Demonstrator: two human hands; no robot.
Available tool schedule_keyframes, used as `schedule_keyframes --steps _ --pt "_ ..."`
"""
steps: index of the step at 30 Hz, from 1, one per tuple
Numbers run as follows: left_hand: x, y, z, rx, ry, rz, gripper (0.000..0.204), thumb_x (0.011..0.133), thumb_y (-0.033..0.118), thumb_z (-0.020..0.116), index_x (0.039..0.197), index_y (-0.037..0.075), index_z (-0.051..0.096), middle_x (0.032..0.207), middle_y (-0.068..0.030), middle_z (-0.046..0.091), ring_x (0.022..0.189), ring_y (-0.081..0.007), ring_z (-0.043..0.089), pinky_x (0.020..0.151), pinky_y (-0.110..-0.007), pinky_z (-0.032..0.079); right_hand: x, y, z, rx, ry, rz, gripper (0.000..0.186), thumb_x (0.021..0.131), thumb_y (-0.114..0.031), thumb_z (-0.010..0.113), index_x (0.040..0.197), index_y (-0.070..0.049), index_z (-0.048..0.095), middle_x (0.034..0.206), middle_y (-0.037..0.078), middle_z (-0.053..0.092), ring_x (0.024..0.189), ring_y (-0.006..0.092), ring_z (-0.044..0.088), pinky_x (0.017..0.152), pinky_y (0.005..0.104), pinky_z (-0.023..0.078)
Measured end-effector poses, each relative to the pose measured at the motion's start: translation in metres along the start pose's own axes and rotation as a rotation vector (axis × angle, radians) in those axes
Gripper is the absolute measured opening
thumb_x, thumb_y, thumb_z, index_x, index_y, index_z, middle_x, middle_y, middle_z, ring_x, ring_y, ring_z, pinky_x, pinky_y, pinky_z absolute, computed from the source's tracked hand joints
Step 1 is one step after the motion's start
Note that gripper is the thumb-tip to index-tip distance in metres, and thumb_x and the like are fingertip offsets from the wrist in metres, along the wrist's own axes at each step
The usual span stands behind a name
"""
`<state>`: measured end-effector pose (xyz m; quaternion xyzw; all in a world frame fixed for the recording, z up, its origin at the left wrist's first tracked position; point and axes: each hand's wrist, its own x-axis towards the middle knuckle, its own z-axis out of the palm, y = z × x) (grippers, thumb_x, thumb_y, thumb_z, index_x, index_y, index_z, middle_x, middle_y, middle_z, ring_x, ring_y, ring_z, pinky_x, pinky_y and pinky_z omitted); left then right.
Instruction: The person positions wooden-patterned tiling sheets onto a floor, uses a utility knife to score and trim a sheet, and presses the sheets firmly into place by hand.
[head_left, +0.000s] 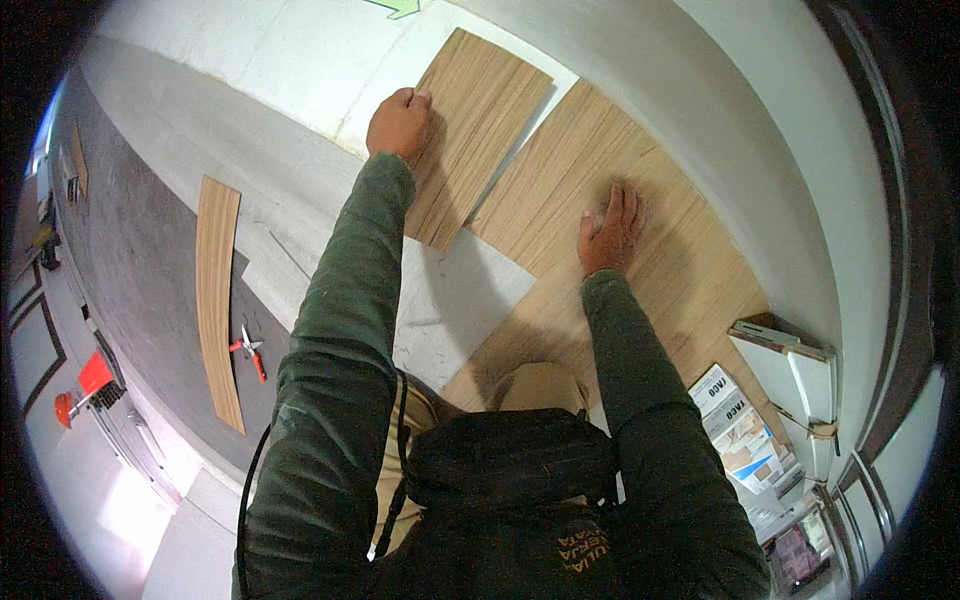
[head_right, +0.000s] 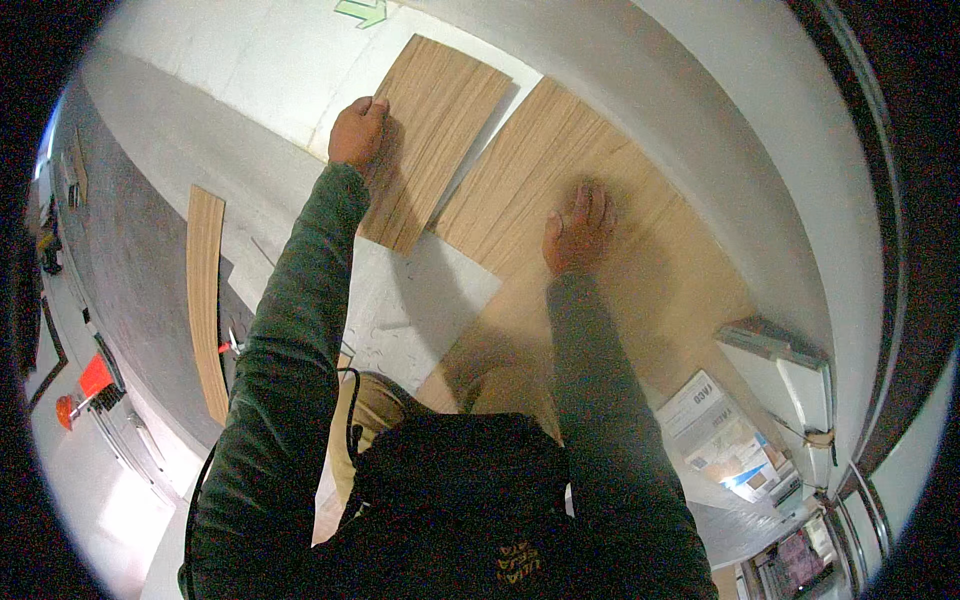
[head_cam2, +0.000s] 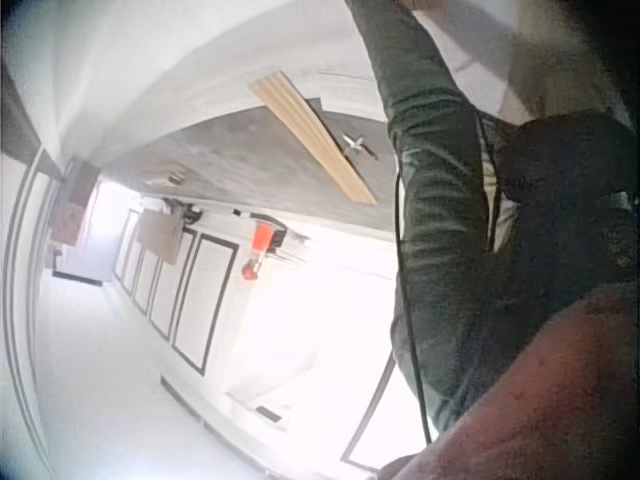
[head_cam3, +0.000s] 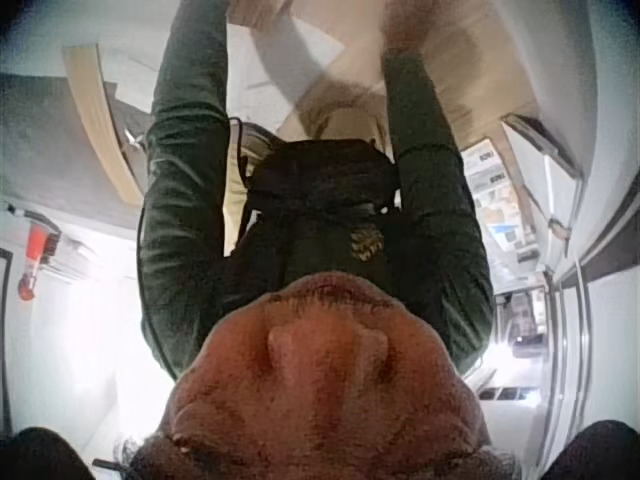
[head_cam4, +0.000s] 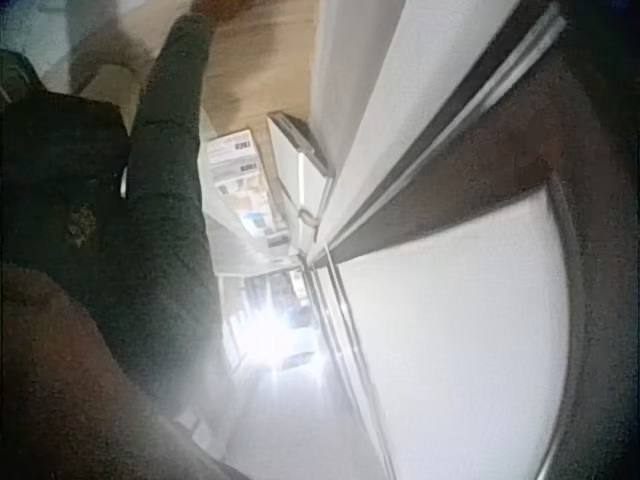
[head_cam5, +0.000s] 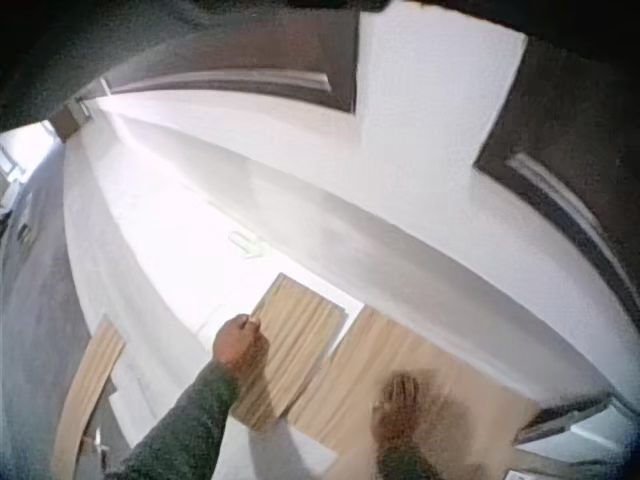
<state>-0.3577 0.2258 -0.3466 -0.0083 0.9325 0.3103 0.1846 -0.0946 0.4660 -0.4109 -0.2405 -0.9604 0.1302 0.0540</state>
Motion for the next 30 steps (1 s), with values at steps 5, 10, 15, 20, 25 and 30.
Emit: schedule_keyframes --steps 5,10,15,20,25,30 --pt "0.04 -0.007 0.021 -0.087 -0.074 0.046 0.043 0.092 0.041 0.054 0.107 0.004 0.069 0.101 -0.0214 0.069 0.096 -0.0382 0.064 0.087 -0.045 0.048 -0.009 0.001 0.005 0.014 0.082 -0.084 0.063 0.087 -0.032 0.06 0.142 -0.005 0.042 0.149 0.017 0.038 0.139 0.0432 0.029 0.114 0.0557 0.025" --pt "0.065 -0.026 0.029 -0.149 -0.076 0.075 0.039 0.089 0.038 0.059 0.109 0.006 0.069 0.097 -0.0189 0.066 0.092 -0.0338 0.061 0.083 -0.044 0.048 0.0 -0.001 0.014 0.005 0.083 -0.084 0.062 0.09 -0.038 0.056 0.142 -0.007 0.044 0.149 0.016 0.039 0.136 0.0434 0.033 0.111 0.0574 0.028" --pt "0.036 0.035 0.022 -0.27 -0.178 -0.125 0.042 0.091 0.022 0.054 0.125 -0.002 0.054 0.115 -0.0248 0.061 0.105 -0.037 0.06 0.09 -0.048 0.047 0.001 0.008 0.01 0.028 0.115 -0.097 0.062 0.091 -0.041 0.052 0.142 -0.007 0.044 0.148 0.016 0.04 0.135 0.0436 0.034 0.11 0.0587 0.028" --pt "0.034 0.009 0.039 -0.048 0.148 0.184 0.04 0.084 0.023 0.063 0.116 0.001 0.058 0.1 -0.0236 0.064 0.089 -0.0399 0.061 0.078 -0.048 0.048 0.003 0.0 0.009 0.053 0.094 -0.091 0.062 0.091 -0.04 0.054 0.142 -0.007 0.044 0.149 0.016 0.039 0.137 0.0427 0.032 0.113 0.0574 0.025" --pt "0.038 -0.008 0.052 -0.014 0.265 0.285 0.044 0.084 0.023 0.062 0.122 0.001 0.058 0.102 -0.0249 0.063 0.093 -0.0412 0.06 0.084 -0.046 0.048 0.005 -0.002 0.009 0.05 0.086 -0.08 0.062 0.089 -0.036 0.057 0.142 -0.007 0.044 0.149 0.016 0.039 0.139 0.0415 0.029 0.115 0.056 0.022" --pt "0.022 0.011 0.046 -0.058 0.08 0.164 0.045 0.087 0.024 0.058 0.128 0.004 0.058 0.106 -0.0237 0.064 0.095 -0.0395 0.061 0.087 -0.046 0.048 0.001 -0.002 0.008 0.076 0.086 -0.04 0.061 0.089 -0.033 0.057 0.142 -0.006 0.044 0.149 0.016 0.039 0.139 0.0409 0.03 0.116 0.0549 0.022"
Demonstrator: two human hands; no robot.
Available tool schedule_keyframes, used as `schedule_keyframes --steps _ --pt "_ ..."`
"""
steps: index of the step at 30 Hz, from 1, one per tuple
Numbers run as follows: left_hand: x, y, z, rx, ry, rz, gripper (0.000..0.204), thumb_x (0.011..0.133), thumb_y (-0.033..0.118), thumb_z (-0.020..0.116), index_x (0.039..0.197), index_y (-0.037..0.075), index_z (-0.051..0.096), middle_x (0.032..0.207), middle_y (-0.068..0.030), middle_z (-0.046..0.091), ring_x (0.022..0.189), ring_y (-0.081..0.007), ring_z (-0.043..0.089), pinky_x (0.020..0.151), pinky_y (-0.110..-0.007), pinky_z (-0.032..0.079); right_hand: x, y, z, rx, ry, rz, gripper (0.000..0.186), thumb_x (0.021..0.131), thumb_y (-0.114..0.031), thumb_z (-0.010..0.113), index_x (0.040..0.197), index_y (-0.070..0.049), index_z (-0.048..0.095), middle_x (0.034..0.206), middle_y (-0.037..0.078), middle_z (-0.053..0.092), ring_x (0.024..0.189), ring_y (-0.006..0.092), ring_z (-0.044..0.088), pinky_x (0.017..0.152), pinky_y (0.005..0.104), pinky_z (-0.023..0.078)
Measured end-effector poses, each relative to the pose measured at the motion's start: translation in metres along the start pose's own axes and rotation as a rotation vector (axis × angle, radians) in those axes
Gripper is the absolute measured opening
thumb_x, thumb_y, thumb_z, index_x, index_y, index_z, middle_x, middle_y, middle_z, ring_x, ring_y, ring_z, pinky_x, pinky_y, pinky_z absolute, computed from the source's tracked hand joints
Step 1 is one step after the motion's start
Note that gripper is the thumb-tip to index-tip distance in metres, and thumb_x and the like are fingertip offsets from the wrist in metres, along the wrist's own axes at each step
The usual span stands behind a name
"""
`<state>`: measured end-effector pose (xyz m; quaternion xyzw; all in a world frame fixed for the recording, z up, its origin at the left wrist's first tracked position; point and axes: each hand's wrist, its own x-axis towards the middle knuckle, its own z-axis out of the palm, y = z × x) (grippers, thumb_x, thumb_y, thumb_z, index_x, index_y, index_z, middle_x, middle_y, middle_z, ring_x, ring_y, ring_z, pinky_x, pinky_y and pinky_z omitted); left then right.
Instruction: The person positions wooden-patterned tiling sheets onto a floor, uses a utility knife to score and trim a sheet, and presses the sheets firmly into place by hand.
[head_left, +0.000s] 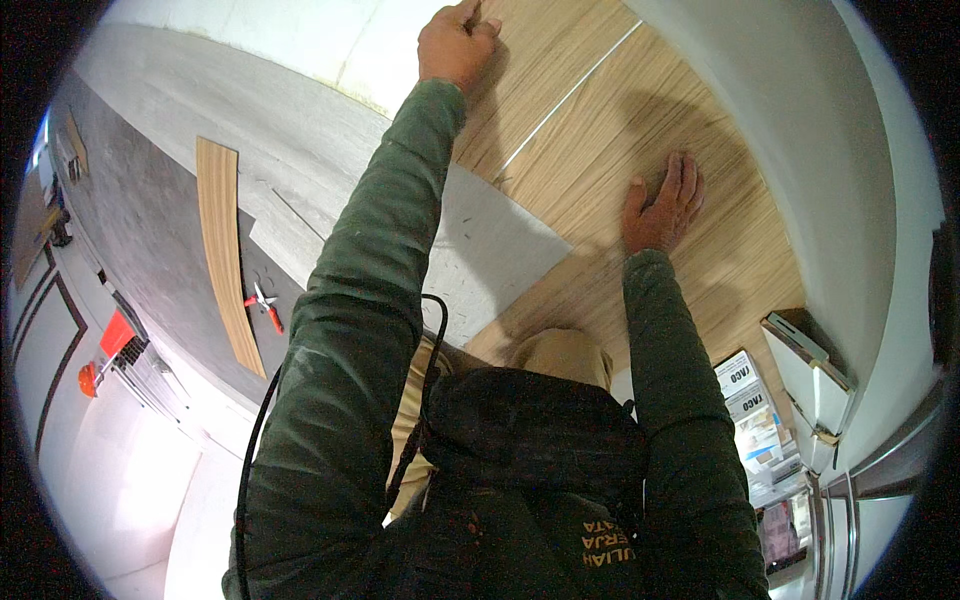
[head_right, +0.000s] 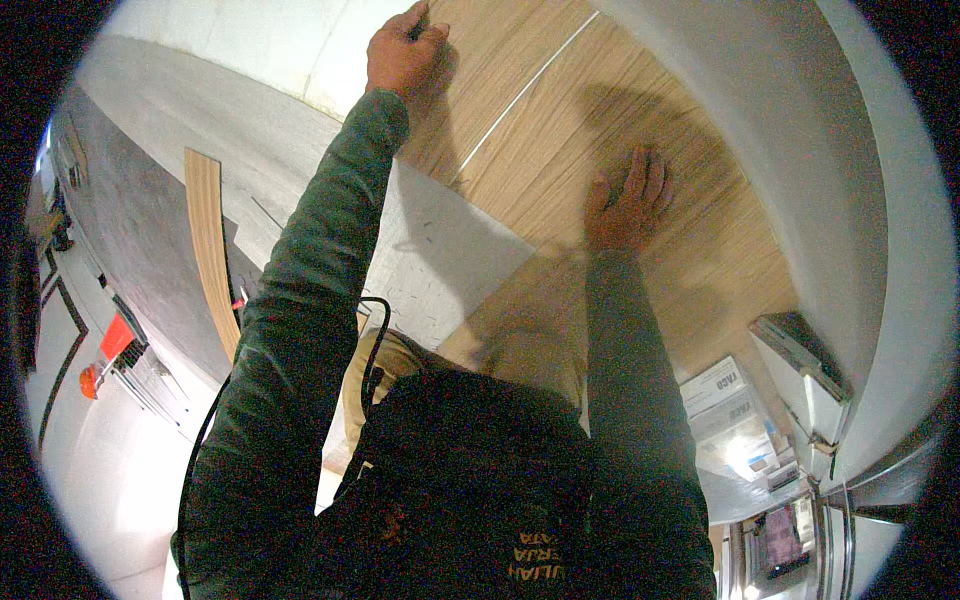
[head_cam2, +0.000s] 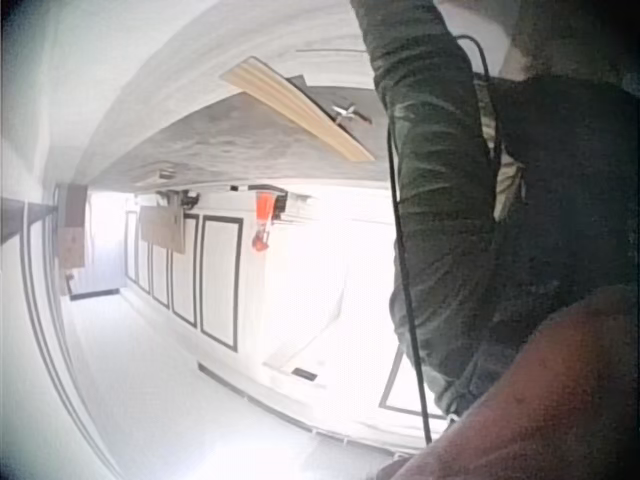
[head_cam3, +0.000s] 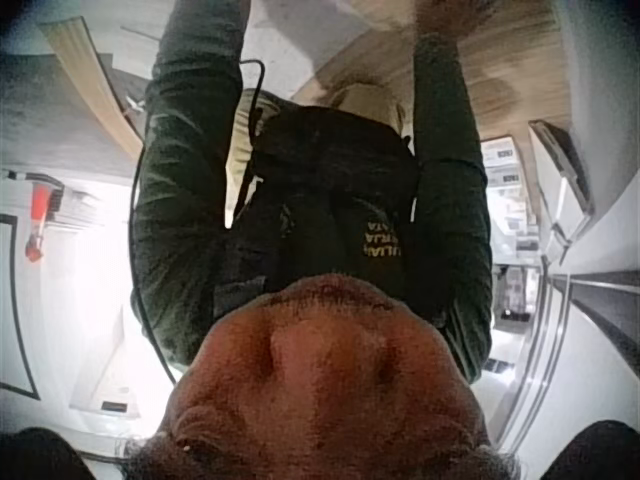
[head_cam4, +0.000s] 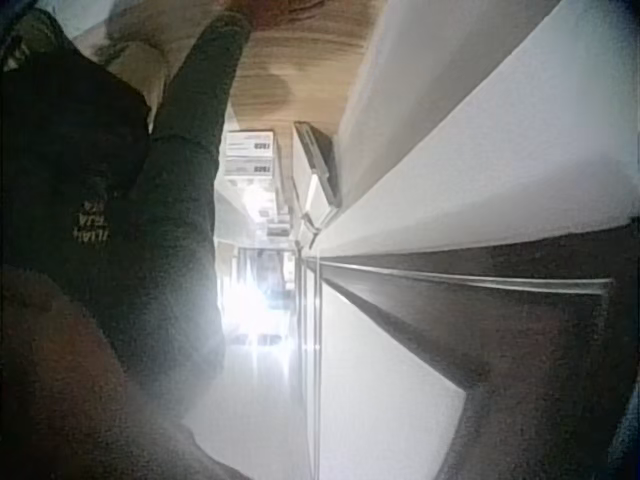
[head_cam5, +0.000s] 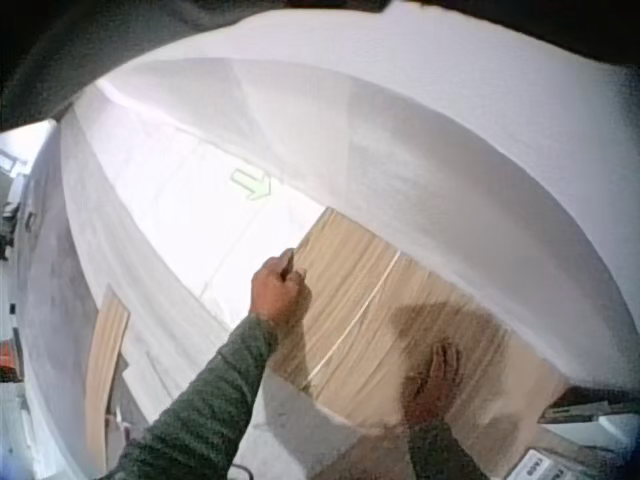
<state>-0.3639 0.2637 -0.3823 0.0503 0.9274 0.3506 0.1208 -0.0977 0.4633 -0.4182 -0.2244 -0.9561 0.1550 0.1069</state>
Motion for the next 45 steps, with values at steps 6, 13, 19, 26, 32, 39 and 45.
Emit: schedule_keyframes --steps 6,13,19,26,32,39,45 --pt "0.004 -0.027 0.025 0.26 0.214 0.148 0.041 0.087 0.031 0.062 0.122 0.01 0.064 0.109 -0.0183 0.061 0.104 -0.035 0.056 0.09 -0.044 0.046 -0.001 0.007 0.007 -0.073 0.011 -0.03 0.061 0.088 -0.034 0.057 0.141 -0.006 0.046 0.148 0.017 0.04 0.137 0.042 0.032 0.114 0.056 0.025" --pt "-0.016 0.004 0.052 0.237 0.284 0.005 0.044 0.085 0.017 0.062 0.128 0.016 0.059 0.117 -0.0166 0.042 0.113 -0.036 0.036 0.098 -0.055 0.027 -0.003 0.008 0.0 -0.077 -0.038 0.007 0.061 0.089 -0.036 0.057 0.14 -0.006 0.046 0.147 0.017 0.04 0.136 0.0436 0.033 0.111 0.0588 0.028" --pt "-0.02 0.005 0.064 0.392 0.345 0.044 0.069 0.083 0.04 0.06 0.139 0.003 0.045 0.129 -0.0203 0.039 0.118 -0.0368 0.033 0.102 -0.055 0.021 0.0 0.004 0.001 -0.05 -0.019 -0.001 0.061 0.089 -0.037 0.056 0.141 -0.007 0.046 0.147 0.018 0.04 0.135 0.0438 0.033 0.111 0.0591 0.026" --pt "-0.023 0.014 0.066 0.39 0.322 0.067 0.068 0.085 0.045 0.056 0.144 0.015 0.044 0.132 -0.0193 0.038 0.117 -0.0361 0.033 0.103 -0.054 0.02 0.001 0.006 0.002 -0.037 -0.024 0.0 0.062 0.09 -0.039 0.054 0.143 -0.007 0.043 0.149 0.018 0.037 0.137 0.0437 0.031 0.113 0.0581 0.023" --pt "-0.024 0.012 0.068 0.521 0.288 0.066 0.057 0.093 0.04 0.045 0.146 0.019 0.043 0.147 -0.0139 0.038 0.13 -0.0393 0.035 0.103 -0.062 0.024 0.003 0.0 0.001 0.015 -0.01 -0.078 0.062 0.089 -0.035 0.055 0.143 -0.006 0.043 0.151 0.017 0.036 0.138 0.0427 0.029 0.114 0.057 0.022" --pt "-0.009 0.008 0.076 0.578 0.3 0.217 0.058 0.093 0.035 0.042 0.146 0.013 0.041 0.158 -0.0051 0.029 0.147 -0.0392 0.017 0.105 -0.079 0.013 0.007 -0.009 -0.007 0.035 -0.036 -0.021 0.064 0.086 -0.027 0.059 0.143 -0.003 0.041 0.153 0.017 0.033 0.141 0.0418 0.025 0.116 0.0538 0.02" --pt "0.021 0.03 0.091 0.448 0.275 0.269 0.06 0.094 0.043 0.043 0.147 0.014 0.04 0.158 -0.0036 0.028 0.148 -0.0352 0.018 0.105 -0.079 0.012 0.004 -0.018 -0.012 -0.011 -0.074 0.003 0.064 0.085 -0.024 0.059 0.142 -0.001 0.041 0.151 0.02 0.035 0.14 0.043 0.027 0.116 0.0541 0.02"
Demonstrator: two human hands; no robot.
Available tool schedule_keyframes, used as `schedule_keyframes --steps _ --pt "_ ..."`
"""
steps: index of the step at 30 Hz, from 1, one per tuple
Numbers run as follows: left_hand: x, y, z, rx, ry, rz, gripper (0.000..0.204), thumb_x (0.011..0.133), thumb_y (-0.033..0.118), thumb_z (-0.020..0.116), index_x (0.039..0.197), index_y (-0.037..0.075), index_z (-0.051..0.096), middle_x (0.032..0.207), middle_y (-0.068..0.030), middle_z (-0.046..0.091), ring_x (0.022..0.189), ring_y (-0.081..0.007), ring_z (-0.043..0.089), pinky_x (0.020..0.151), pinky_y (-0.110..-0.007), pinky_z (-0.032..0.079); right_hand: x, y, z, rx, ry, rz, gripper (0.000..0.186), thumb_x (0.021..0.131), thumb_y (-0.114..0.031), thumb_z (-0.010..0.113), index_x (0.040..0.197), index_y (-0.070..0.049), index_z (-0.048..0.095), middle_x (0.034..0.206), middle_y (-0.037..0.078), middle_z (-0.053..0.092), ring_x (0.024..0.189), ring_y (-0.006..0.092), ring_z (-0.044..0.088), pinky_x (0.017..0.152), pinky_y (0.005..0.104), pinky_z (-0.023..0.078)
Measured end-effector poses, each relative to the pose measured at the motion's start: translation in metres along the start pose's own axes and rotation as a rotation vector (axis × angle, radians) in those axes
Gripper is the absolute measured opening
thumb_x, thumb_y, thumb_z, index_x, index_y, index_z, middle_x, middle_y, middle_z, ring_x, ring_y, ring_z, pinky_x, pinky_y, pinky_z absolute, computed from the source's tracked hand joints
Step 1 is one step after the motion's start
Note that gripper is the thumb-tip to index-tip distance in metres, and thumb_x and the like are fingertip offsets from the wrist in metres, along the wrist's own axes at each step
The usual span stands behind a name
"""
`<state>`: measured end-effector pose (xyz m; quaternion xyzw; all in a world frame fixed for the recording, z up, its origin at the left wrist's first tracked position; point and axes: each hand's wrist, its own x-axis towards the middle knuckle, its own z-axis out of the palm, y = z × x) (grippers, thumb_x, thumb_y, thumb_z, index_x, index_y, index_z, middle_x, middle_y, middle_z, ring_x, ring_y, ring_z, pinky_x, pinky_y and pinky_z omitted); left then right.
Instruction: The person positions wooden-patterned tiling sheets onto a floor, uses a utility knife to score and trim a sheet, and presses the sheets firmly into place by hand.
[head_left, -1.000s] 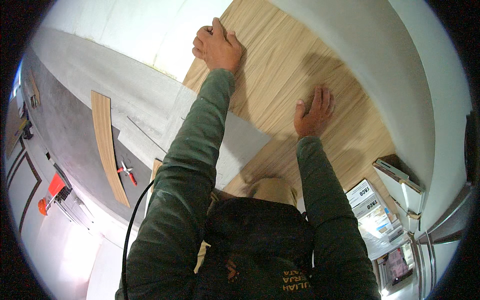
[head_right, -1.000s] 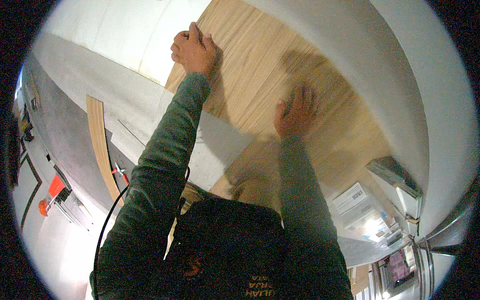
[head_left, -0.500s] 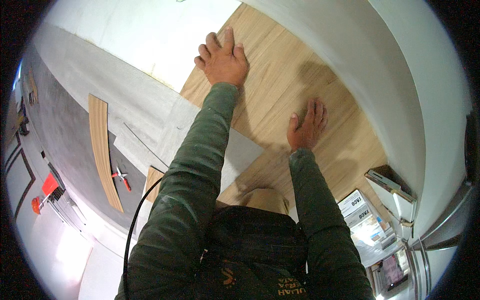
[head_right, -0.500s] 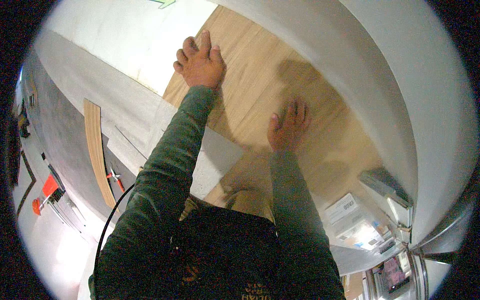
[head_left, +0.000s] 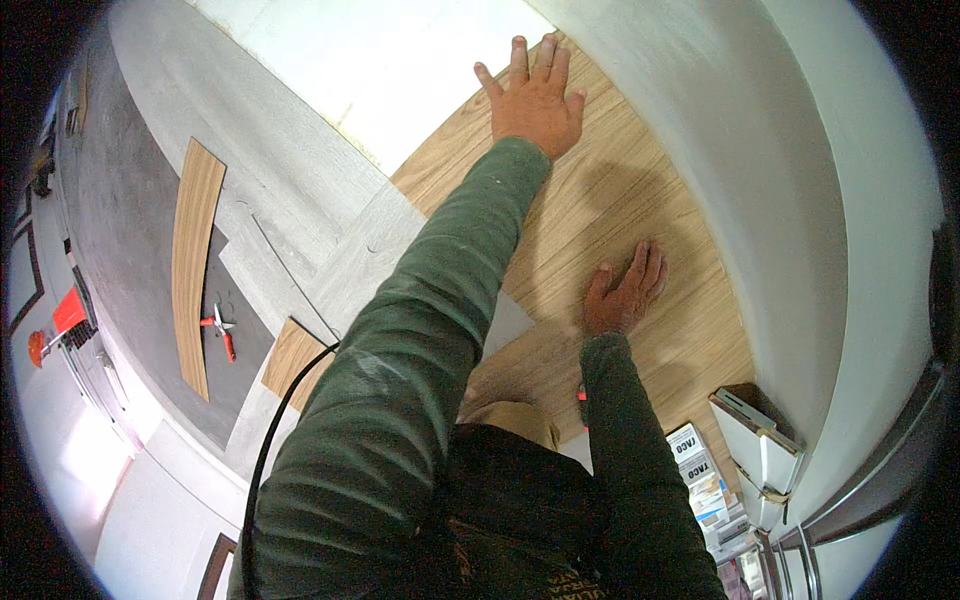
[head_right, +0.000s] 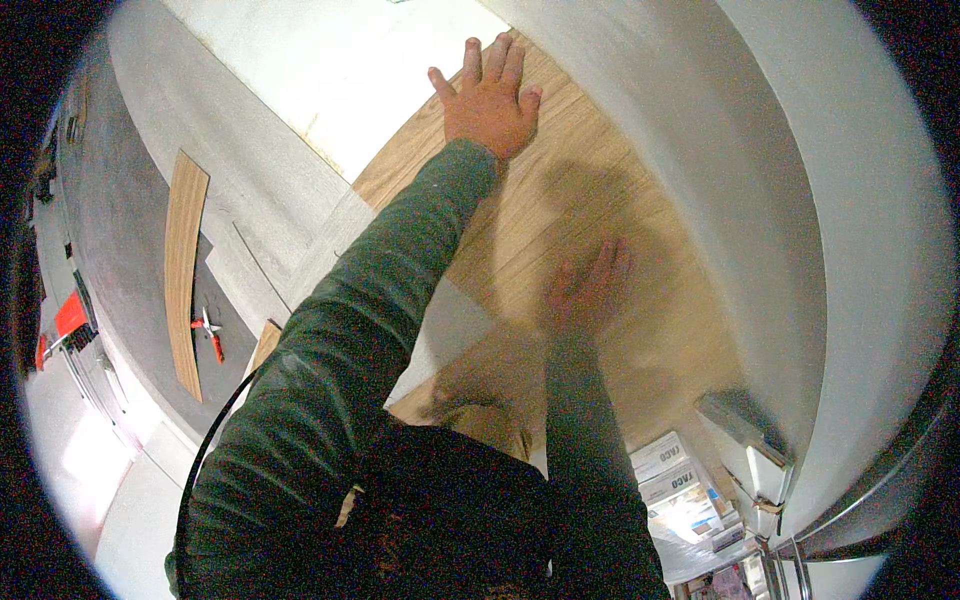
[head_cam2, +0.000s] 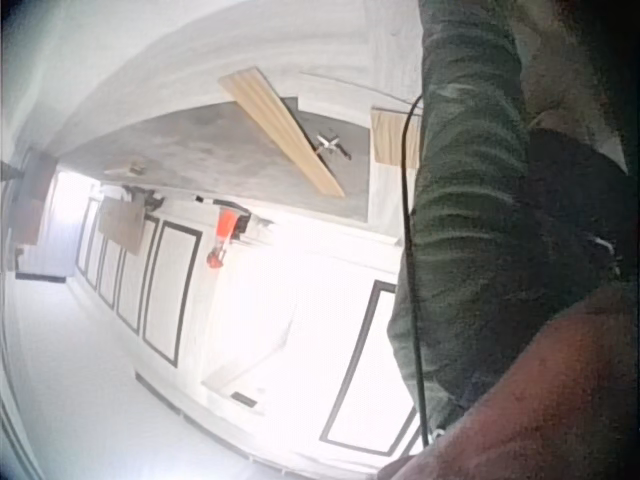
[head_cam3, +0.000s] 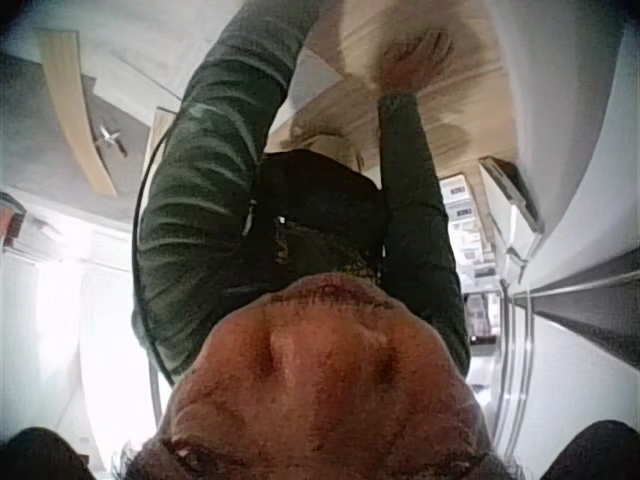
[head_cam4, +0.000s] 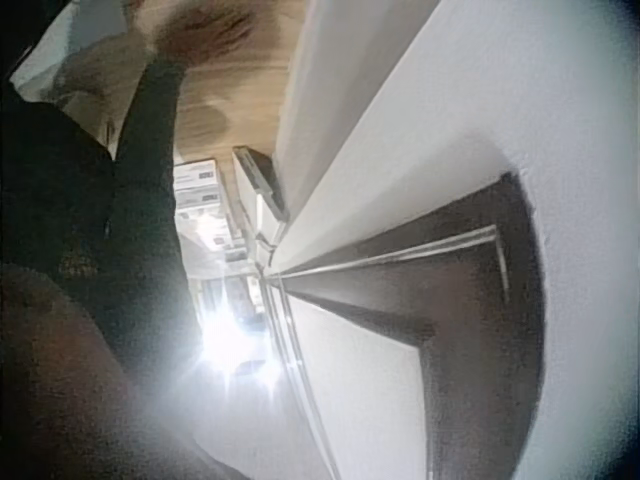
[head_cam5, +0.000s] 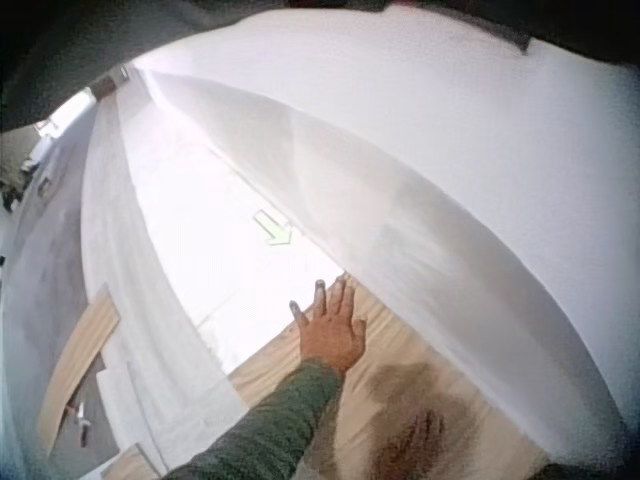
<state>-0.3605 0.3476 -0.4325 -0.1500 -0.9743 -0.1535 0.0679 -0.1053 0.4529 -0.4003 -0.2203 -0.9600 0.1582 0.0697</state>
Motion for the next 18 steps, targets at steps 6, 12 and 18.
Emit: schedule_keyframes --steps 6,12,18 --pt "0.002 0.002 0.0 0.036 -0.008 -0.026 0.062 0.095 0.046 0.04 0.148 0.014 0.038 0.157 -0.0037 0.03 0.147 -0.0345 0.02 0.108 -0.076 0.012 -0.001 -0.002 -0.001 -0.092 -0.036 0.004 0.065 0.086 -0.028 0.056 0.142 0.001 0.04 0.148 0.022 0.037 0.139 0.0454 0.029 0.115 0.0548 0.021" --pt "-0.004 0.009 0.006 -0.066 0.032 -0.03 0.061 0.096 0.049 0.039 0.149 0.016 0.039 0.158 -0.0026 0.03 0.148 -0.0332 0.017 0.11 -0.074 0.01 -0.001 0.01 0.003 -0.171 0.039 -0.1 0.062 0.088 -0.03 0.056 0.138 0.005 0.043 0.142 0.026 0.043 0.134 0.0476 0.036 0.111 0.0557 0.027" --pt "-0.065 -0.02 -0.018 -0.07 0.017 -0.126 0.06 0.095 0.05 0.042 0.147 0.021 0.041 0.159 -0.0031 0.029 0.148 -0.034 0.016 0.112 -0.072 0.008 -0.002 -0.015 0.0 -0.082 0.091 -0.135 0.055 0.089 -0.024 0.057 0.132 0.009 0.047 0.139 0.033 0.044 0.126 0.0495 0.042 0.105 0.0562 0.033"
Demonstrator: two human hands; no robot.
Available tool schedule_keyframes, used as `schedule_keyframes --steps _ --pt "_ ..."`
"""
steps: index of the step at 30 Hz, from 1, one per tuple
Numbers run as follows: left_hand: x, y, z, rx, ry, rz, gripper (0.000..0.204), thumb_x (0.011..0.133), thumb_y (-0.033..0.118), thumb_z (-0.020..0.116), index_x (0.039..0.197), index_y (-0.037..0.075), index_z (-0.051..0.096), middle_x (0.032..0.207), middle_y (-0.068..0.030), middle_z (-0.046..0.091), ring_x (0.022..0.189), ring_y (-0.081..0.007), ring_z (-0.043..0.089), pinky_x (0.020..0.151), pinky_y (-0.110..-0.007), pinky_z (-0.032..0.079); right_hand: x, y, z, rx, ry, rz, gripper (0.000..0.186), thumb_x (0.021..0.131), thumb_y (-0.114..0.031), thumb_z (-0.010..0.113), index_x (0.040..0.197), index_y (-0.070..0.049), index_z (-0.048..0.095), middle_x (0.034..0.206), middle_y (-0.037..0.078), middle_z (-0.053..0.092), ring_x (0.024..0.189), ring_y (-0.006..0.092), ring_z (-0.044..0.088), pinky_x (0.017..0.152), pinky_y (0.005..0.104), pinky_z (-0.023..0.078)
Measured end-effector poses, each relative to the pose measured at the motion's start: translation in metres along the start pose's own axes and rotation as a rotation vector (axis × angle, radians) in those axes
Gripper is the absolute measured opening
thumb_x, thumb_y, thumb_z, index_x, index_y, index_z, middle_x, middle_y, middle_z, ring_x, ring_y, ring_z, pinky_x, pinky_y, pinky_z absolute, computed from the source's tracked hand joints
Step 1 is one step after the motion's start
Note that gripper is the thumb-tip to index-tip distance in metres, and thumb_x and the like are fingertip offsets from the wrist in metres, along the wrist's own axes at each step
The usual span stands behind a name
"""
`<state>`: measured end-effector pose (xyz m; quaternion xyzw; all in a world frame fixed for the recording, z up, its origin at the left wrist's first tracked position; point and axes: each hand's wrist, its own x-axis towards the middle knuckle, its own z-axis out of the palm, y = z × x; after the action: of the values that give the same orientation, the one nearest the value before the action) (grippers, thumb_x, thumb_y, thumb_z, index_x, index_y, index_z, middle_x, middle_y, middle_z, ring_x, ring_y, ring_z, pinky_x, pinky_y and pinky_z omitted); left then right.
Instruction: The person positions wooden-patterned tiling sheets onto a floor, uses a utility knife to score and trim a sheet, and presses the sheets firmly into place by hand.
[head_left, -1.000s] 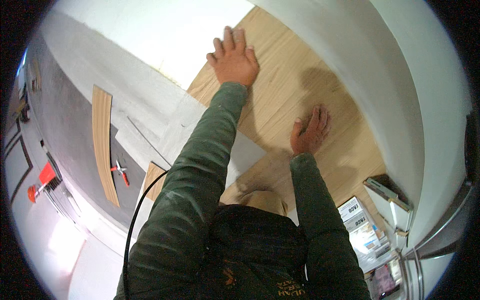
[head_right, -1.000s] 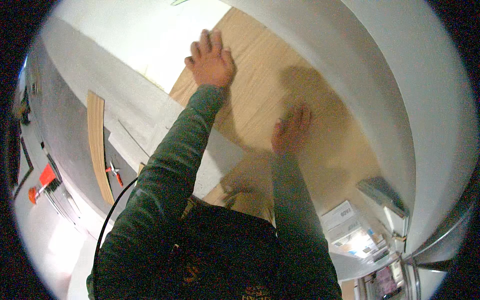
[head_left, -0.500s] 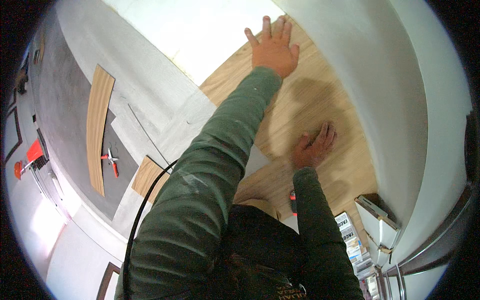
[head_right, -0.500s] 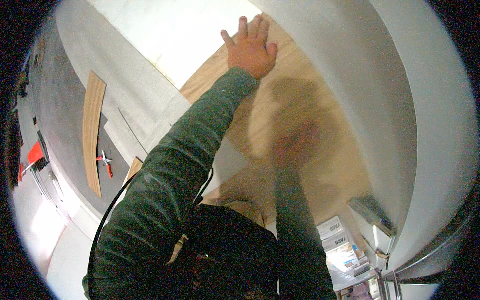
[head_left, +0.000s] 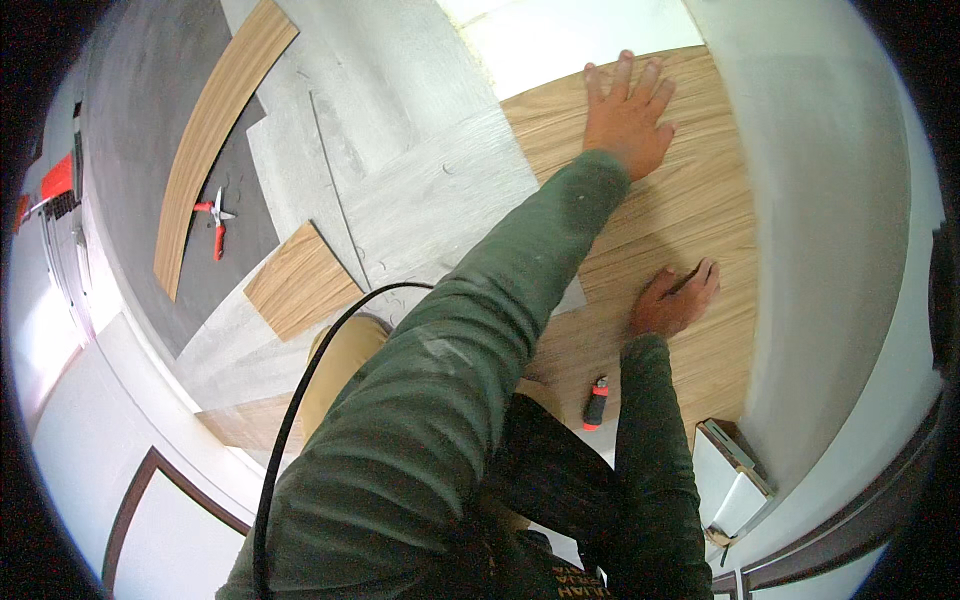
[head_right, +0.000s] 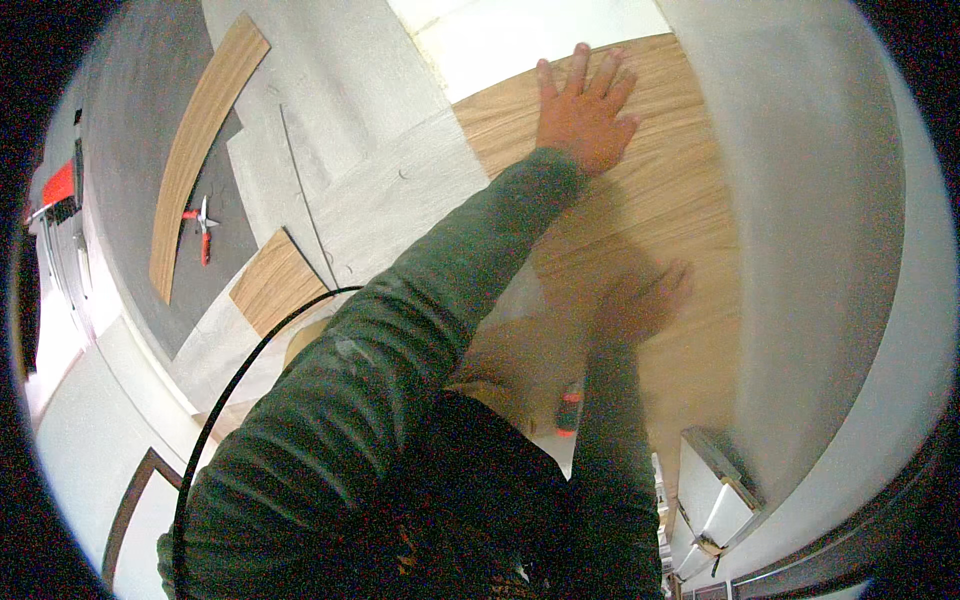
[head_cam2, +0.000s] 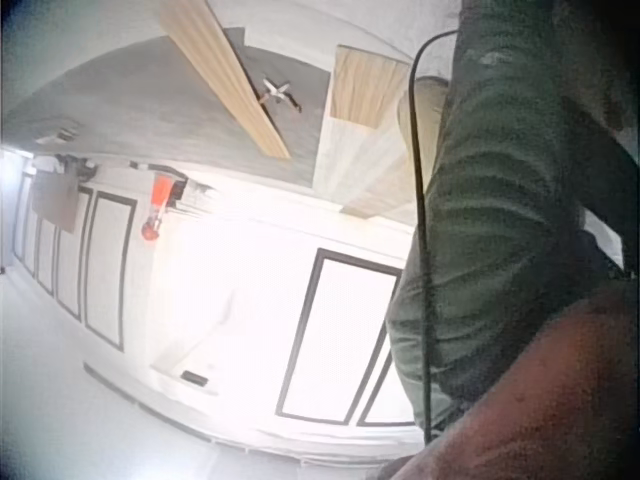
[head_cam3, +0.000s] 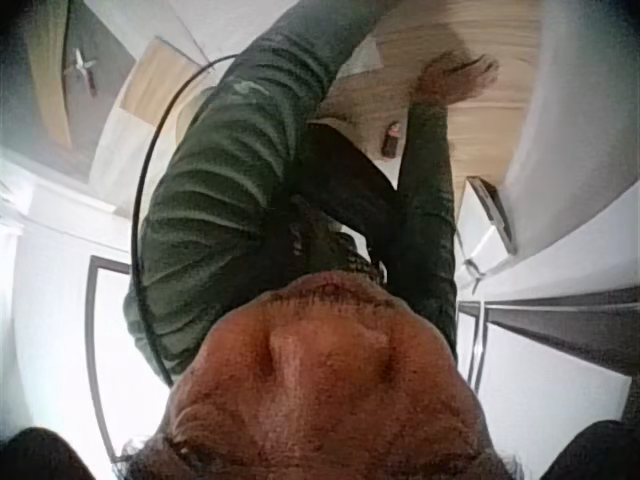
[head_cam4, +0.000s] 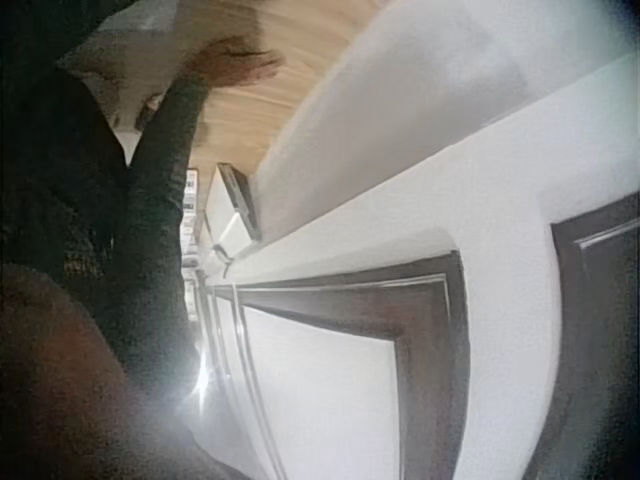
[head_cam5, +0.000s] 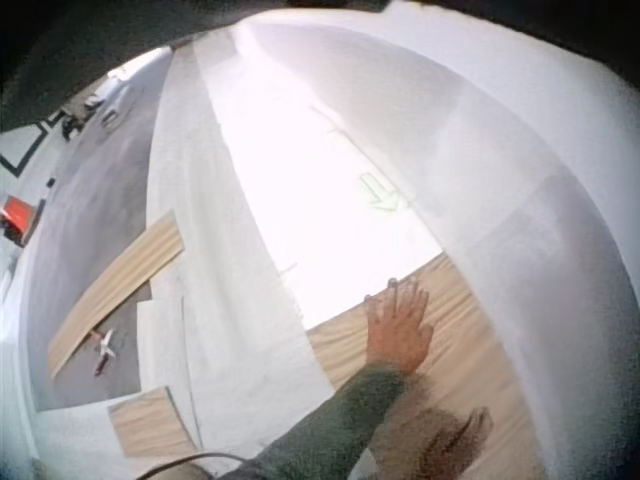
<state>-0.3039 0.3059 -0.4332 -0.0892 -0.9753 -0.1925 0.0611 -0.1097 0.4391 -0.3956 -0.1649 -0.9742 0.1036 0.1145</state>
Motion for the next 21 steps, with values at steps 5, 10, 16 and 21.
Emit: schedule_keyframes --steps 5,10,16,21 --pt "-0.052 -0.044 -0.032 -0.01 -0.022 -0.101 0.06 0.094 0.05 0.048 0.146 0.021 0.043 0.159 -0.0061 0.028 0.148 -0.0357 0.017 0.111 -0.072 0.009 0.001 0.003 -0.002 -0.024 -0.003 0.012 0.056 0.088 -0.024 0.058 0.132 0.009 0.047 0.139 0.032 0.044 0.128 0.0489 0.041 0.107 0.0559 0.032" --pt "-0.069 -0.052 -0.049 0.063 -0.041 -0.162 0.061 0.093 0.048 0.049 0.146 0.017 0.043 0.159 -0.0122 0.026 0.147 -0.0434 0.014 0.11 -0.073 0.009 -0.003 0.014 0.009 -0.059 0.0 -0.021 0.056 0.088 -0.024 0.057 0.133 0.009 0.046 0.14 0.031 0.044 0.129 0.0476 0.04 0.109 0.0555 0.031" --pt "-0.063 -0.048 -0.051 0.043 -0.033 -0.18 0.061 0.094 0.045 0.047 0.147 0.015 0.041 0.159 -0.014 0.024 0.147 -0.0442 0.01 0.109 -0.075 0.007 -0.009 0.009 0.009 -0.11 0.014 -0.041 0.056 0.09 -0.024 0.054 0.135 0.008 0.045 0.142 0.03 0.043 0.131 0.0464 0.04 0.109 0.055 0.031" --pt "-0.06 -0.054 -0.046 0.048 -0.046 -0.065 0.058 0.096 0.041 0.045 0.147 0.013 0.041 0.158 -0.0176 0.024 0.147 -0.0438 0.012 0.113 -0.068 0.011 -0.011 0.018 0.016 -0.144 0.036 -0.094 0.056 0.09 -0.025 0.052 0.134 0.01 0.047 0.142 0.03 0.042 0.131 0.0465 0.039 0.11 0.0549 0.03"
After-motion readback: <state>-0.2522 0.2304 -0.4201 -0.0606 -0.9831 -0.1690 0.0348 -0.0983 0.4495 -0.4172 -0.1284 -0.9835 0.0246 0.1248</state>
